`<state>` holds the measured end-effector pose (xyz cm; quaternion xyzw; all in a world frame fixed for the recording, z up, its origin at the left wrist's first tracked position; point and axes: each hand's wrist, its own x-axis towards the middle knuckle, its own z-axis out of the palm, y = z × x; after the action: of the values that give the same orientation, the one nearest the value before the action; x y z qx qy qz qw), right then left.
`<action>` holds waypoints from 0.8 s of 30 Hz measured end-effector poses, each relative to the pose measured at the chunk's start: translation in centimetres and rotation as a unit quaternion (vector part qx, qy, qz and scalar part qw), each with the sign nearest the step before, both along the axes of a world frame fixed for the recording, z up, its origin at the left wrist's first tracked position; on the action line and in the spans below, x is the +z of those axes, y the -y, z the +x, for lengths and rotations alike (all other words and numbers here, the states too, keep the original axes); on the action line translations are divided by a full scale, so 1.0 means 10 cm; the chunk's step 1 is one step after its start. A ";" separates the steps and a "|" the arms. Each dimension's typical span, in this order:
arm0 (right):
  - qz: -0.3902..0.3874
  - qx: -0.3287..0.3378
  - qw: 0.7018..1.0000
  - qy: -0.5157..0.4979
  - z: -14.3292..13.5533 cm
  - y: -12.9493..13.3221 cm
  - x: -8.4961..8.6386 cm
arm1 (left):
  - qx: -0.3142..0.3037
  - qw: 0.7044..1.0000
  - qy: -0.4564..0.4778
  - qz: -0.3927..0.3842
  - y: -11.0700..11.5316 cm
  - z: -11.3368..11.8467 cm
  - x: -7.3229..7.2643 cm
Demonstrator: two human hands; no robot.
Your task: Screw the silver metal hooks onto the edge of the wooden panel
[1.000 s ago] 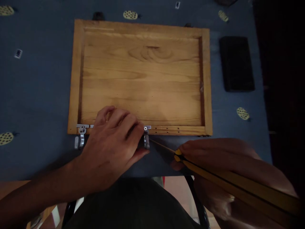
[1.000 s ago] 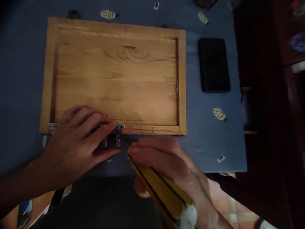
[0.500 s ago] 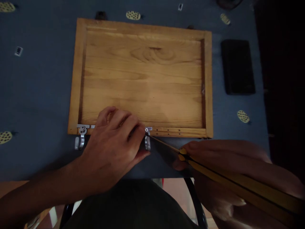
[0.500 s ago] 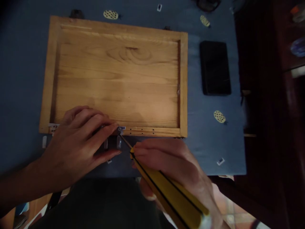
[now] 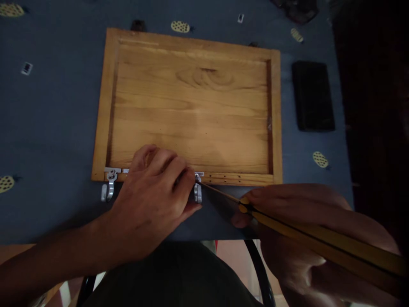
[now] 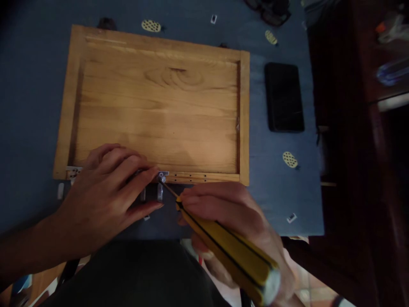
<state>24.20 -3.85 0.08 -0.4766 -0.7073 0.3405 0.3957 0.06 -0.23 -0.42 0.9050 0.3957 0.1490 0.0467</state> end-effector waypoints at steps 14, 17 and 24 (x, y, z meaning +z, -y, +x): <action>0.030 -0.075 0.994 -0.073 -0.17 -0.10 -0.01 | -0.004 1.000 0.000 -0.009 -0.01 0.00 0.00; 0.010 -0.032 0.998 -0.050 -0.13 -0.17 0.00 | -0.001 1.000 0.014 -0.001 -0.01 0.01 0.00; 0.082 -0.015 0.996 0.004 -0.10 -0.25 0.03 | 0.007 1.000 0.009 -0.001 0.00 0.02 -0.01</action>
<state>23.17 -1.39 0.39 -0.4543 -0.7272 0.2732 0.4361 0.22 -0.22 -0.54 0.9007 0.4019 0.1573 0.0502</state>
